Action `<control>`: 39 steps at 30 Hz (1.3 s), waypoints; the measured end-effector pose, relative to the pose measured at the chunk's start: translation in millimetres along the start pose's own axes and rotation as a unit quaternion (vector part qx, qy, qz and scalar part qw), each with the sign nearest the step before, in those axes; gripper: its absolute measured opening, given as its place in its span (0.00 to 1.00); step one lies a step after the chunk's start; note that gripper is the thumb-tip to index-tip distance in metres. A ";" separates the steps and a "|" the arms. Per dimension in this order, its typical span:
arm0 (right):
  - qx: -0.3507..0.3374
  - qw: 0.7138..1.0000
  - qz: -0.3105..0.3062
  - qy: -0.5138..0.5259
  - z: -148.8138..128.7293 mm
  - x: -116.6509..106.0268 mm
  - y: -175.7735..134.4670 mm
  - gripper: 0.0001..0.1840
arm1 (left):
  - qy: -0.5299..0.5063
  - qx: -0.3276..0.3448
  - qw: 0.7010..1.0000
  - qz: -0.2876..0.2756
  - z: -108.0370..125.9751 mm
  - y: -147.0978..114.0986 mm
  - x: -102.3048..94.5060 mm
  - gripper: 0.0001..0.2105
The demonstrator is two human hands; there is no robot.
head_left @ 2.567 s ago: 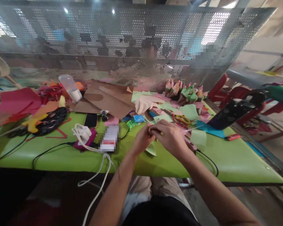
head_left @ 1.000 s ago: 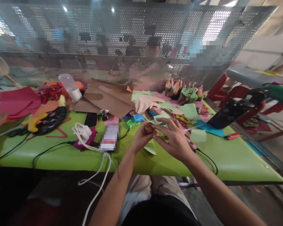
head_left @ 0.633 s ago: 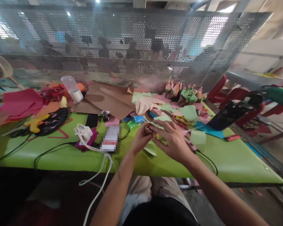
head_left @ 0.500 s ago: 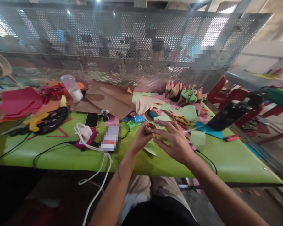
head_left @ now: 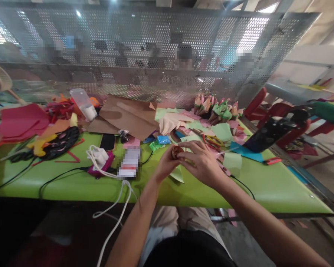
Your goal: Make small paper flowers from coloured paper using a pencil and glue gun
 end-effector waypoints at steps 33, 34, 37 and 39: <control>0.000 1.000 -0.024 -0.009 0.7 6.4 -0.5 0.16 | -0.019 -0.044 0.998 0.036 1.9 -3.2 -0.6 0.18; -0.002 1.000 -0.024 0.000 1.4 5.3 -0.5 0.18 | -0.012 -0.040 0.998 0.040 3.6 -3.5 -0.5 0.18; -0.005 1.000 -0.013 0.021 3.5 1.0 -1.3 0.21 | 0.005 -0.031 0.998 0.050 8.1 -4.1 -0.2 0.20; -0.006 1.000 -0.007 0.021 3.9 -1.4 -2.1 0.22 | 0.017 -0.024 0.998 0.053 10.3 -4.5 -0.2 0.20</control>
Point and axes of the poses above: each hand's wrist, its own y-axis towards the middle knuckle, its own x-axis out of the palm, z = x × y, the point moved 4 cm from there along y, towards the middle knuckle, and after that the axes turned 8 degrees about -y, right-handed, at the moved point
